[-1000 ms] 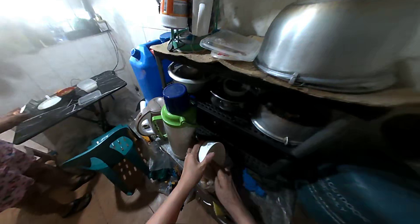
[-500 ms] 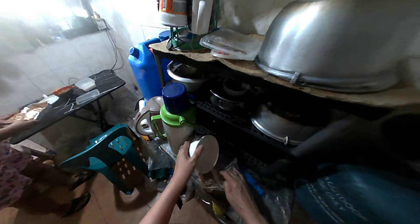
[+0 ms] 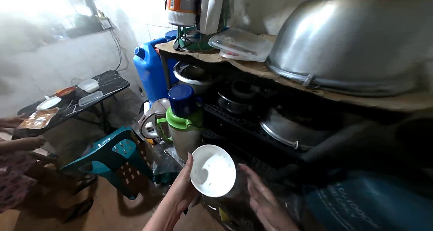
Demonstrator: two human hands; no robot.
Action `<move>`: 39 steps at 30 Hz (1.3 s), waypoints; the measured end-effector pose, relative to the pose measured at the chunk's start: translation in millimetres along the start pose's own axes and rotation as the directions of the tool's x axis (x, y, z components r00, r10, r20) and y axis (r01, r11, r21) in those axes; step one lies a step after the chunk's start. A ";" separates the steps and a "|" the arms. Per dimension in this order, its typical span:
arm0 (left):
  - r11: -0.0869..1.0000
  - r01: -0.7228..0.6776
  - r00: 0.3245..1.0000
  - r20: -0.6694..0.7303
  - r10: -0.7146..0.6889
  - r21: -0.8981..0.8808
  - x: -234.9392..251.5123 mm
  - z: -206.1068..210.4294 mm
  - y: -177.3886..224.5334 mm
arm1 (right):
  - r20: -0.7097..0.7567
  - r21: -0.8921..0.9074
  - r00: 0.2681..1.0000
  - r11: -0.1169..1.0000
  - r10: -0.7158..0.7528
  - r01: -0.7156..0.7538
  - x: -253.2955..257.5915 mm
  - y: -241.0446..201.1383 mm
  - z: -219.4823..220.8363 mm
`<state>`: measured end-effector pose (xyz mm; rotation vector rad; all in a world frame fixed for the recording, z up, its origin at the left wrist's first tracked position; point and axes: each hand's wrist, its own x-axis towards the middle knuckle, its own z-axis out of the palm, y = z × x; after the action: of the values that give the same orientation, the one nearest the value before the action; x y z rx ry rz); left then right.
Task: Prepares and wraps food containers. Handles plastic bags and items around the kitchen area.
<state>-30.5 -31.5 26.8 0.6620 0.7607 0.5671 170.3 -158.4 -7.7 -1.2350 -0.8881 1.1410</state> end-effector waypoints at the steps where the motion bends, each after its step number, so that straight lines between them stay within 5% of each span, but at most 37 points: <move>1: 1.000 0.006 0.999 0.034 -0.007 0.022 -1.3 2.8 -4.1 | 0.045 0.106 0.997 0.992 0.059 -0.063 -3.9 -3.4 3.0; 5: 0.991 0.044 0.978 0.197 -0.068 0.126 5.3 6.9 -27.1 | -0.043 0.275 0.982 0.947 0.186 -0.167 -18.2 -2.6 8.6; 9: 0.938 0.033 0.986 0.144 -0.088 0.346 18.9 8.2 -35.6 | -0.222 0.359 0.943 0.920 0.247 -0.156 -18.4 3.5 -0.5; 12: 0.775 -0.080 0.995 0.001 0.102 0.627 37.0 -6.4 -34.7 | -0.381 0.446 0.860 0.882 0.340 -0.152 -3.0 3.9 -14.6; 15: 0.555 -0.185 0.954 0.013 0.300 0.811 53.9 -20.2 -43.7 | -0.509 0.499 0.771 0.861 0.384 -0.100 27.2 7.4 -28.5; 23: 0.345 -0.217 0.961 0.139 0.238 0.913 74.5 7.4 -66.4 | -0.642 0.501 0.668 0.865 0.376 -0.006 97.9 29.3 -28.2; 26: 0.370 -0.186 0.974 0.120 0.194 0.910 76.6 14.4 -59.3 | -0.629 0.485 0.681 0.874 0.375 -0.033 109.5 30.0 -36.5; 31: 0.555 -0.260 0.955 0.127 0.268 0.790 61.9 7.7 -36.5 | -0.601 0.302 0.695 0.917 0.394 -0.260 104.5 22.0 -47.7; 34: 0.515 -0.340 0.914 0.147 0.379 0.787 55.0 -6.3 -21.9 | -0.623 0.112 0.710 0.936 0.329 -0.335 89.5 21.5 -49.5; 39: 0.428 -0.341 0.897 0.153 0.415 0.837 45.3 -22.0 -0.4 | -0.498 -0.344 0.857 0.877 0.132 -0.335 33.9 1.1 -24.5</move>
<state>-20.3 6.0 -5.1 1.8069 0.9639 0.6126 201.5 -131.6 -15.0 -1.9283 -0.6361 0.7981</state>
